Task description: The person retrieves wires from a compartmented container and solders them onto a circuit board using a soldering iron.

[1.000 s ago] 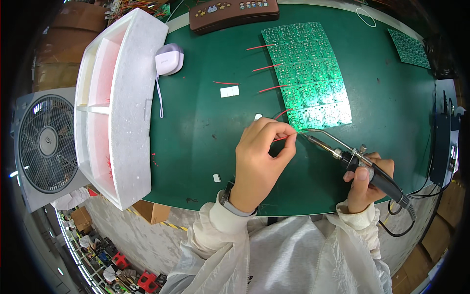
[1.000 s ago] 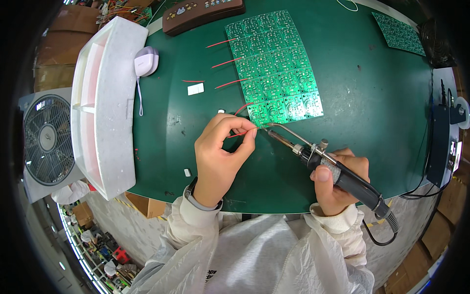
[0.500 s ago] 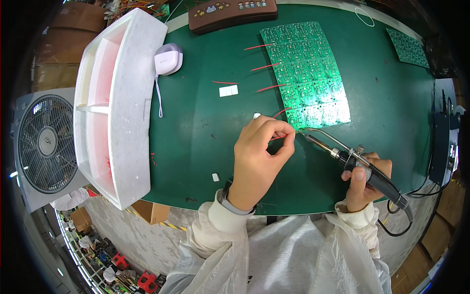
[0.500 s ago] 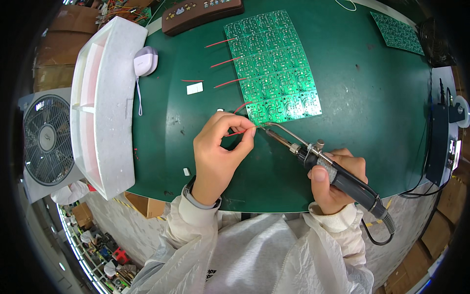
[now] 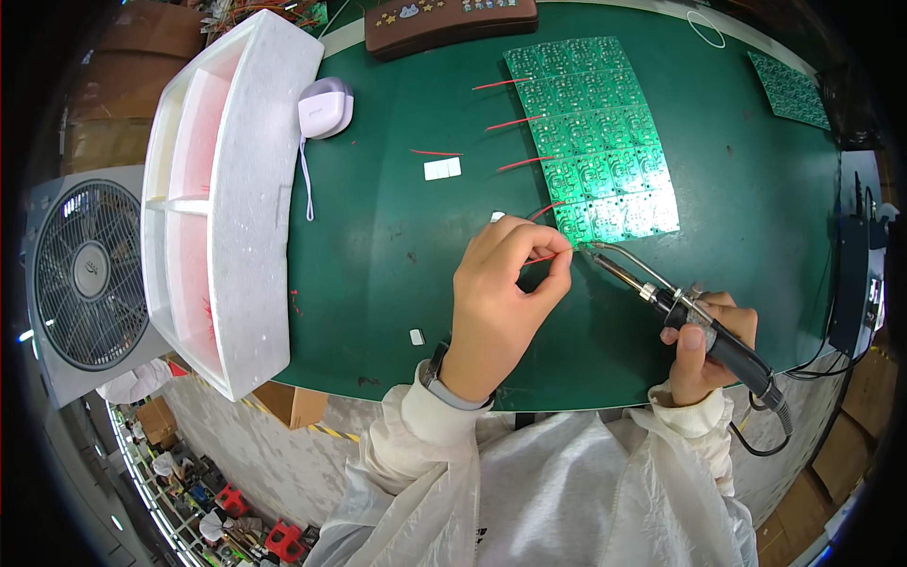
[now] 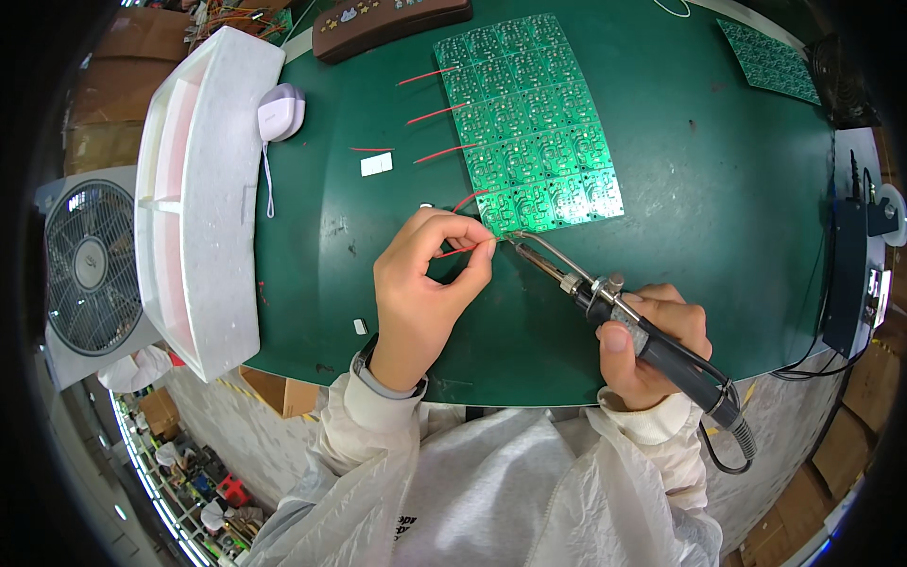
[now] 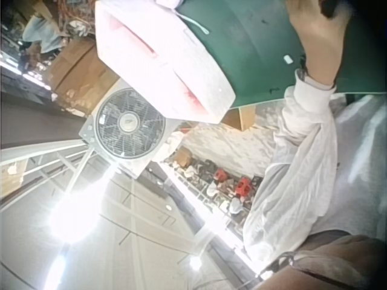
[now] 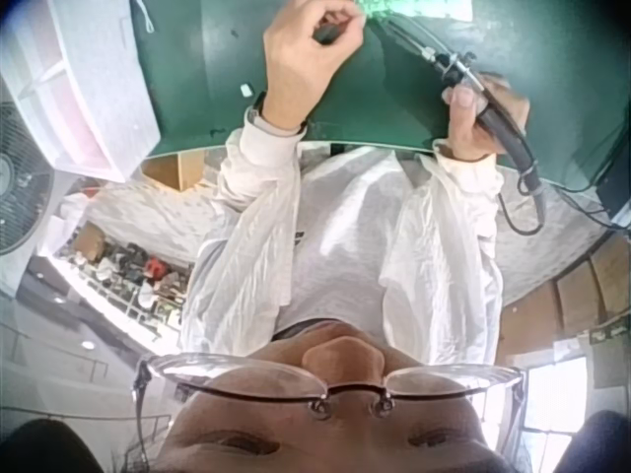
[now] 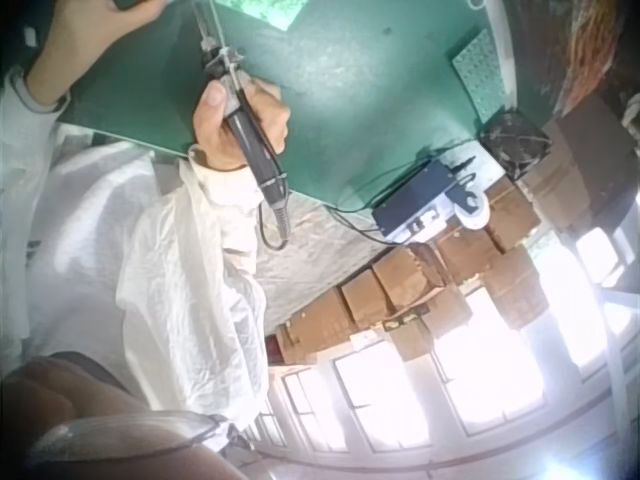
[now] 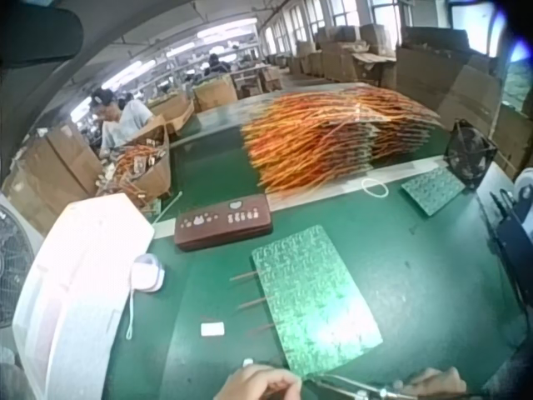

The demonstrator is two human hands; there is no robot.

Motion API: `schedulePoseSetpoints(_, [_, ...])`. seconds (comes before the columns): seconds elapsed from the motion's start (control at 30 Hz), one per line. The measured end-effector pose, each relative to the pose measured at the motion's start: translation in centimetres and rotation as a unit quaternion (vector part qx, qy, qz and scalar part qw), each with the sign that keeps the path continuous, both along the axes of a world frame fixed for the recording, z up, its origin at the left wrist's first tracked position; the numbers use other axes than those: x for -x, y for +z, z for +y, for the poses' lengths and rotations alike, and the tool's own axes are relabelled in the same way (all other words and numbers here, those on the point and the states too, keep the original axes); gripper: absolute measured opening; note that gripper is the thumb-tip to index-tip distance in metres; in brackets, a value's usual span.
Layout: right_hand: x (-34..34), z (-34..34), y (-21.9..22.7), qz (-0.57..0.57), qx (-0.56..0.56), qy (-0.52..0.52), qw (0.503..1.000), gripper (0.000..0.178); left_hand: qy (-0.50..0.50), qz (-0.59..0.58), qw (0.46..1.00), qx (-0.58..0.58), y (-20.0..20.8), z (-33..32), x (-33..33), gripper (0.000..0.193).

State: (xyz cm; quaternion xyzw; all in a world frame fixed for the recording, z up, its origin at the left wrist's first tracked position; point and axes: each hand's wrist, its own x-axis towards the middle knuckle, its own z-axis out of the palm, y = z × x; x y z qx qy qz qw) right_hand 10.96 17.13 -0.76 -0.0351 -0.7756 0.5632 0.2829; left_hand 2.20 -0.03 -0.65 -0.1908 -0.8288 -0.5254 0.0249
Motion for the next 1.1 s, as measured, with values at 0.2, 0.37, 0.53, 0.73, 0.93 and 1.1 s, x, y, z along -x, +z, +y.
schedulePoseSetpoints(0.2, [-0.1,0.4,-0.3,0.013,-0.032,0.023,0.999,0.029,-0.004,-0.004,1.0,0.0,0.1,-0.1,0.1,0.014])
schedulePoseSetpoints(0.37, [-0.1,0.5,-0.3,0.016,-0.009,0.036,0.999,0.027,-0.004,-0.021,1.0,0.003,0.3,0.0,0.1,0.013])
schedulePoseSetpoints(0.53, [0.2,0.4,-0.3,0.049,-0.007,0.067,0.997,0.026,0.003,-0.033,0.999,0.012,0.5,0.0,0.2,0.012])
schedulePoseSetpoints(0.73, [0.3,0.5,-0.3,0.06,-0.018,0.084,0.995,0.027,0.001,-0.052,0.999,0.01,0.7,-0.1,0.3,0.011])
schedulePoseSetpoints(0.93, [0.5,0.3,-0.5,0.092,-0.029,0.086,0.992,0.027,0.001,-0.072,0.997,0.006,1.0,0.0,0.4,0.011])
schedulePoseSetpoints(1.1, [0.6,0.3,-0.4,0.084,-0.034,0.081,0.993,0.027,-0.005,-0.082,0.997,0.006,1.1,-0.1,0.6,0.011])
